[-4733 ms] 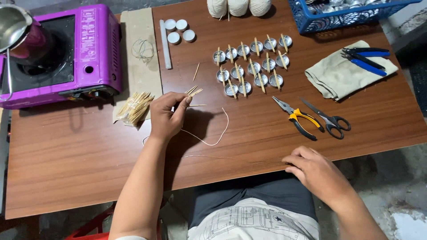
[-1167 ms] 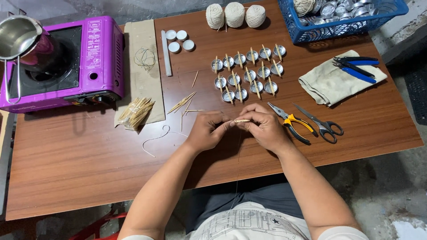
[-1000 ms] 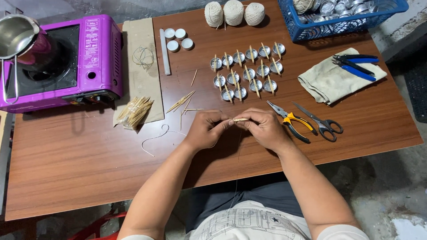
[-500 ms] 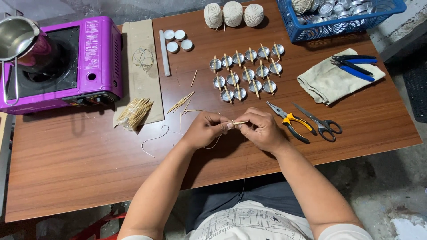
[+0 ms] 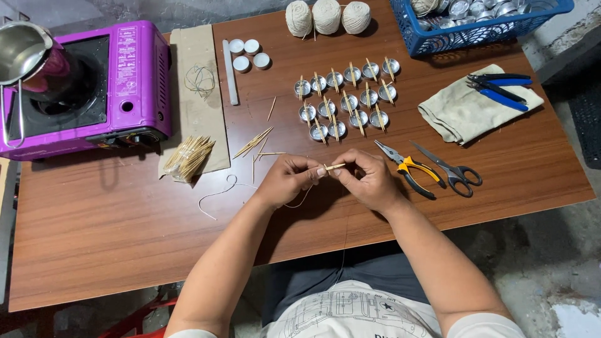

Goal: Assembling candle wicks by tying string to small wooden sticks and trimming them with tools.

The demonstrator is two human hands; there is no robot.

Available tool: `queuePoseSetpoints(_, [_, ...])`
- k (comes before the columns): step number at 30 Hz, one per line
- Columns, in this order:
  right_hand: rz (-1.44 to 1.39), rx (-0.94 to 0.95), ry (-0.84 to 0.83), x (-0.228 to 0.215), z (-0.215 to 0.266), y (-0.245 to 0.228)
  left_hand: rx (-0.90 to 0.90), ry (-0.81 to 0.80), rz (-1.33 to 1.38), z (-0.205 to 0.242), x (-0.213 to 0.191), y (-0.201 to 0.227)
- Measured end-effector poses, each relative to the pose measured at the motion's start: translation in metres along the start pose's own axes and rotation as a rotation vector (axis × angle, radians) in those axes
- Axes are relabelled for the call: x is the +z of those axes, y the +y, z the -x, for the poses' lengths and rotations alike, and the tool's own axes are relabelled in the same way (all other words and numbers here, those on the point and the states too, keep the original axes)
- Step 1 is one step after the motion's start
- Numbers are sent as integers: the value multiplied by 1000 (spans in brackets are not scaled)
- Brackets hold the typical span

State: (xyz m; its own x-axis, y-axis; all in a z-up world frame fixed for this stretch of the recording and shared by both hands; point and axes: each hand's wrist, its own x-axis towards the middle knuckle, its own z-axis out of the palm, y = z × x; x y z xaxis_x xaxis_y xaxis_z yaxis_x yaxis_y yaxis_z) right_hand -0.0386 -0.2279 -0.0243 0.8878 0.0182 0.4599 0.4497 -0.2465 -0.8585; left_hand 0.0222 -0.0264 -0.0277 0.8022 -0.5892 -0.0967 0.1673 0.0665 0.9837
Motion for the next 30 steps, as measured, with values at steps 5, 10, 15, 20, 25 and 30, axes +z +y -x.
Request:
queuePoseSetpoints(5, [-33,2,-20,-3,-4,-7,2,16,1,0,-2,-1])
queuePoseSetpoints(10, [-42,1,-17,-2,-3,-5,-1,31,32,-1,-3,-7])
queuePoseSetpoints(15, [-27,18,-8,-1,-4,-6,-6,34,56,-1,-2,-5])
queuePoseSetpoints(20, [3,23,-5,-2,-3,-6,13,36,43,-2,-2,-5])
queuePoseSetpoints(25, [34,12,31,2,0,-3,21,55,20,-3,1,-8])
queuePoseSetpoints(30, [87,30,92,4,3,3,36,106,-12,-2,2,-8])
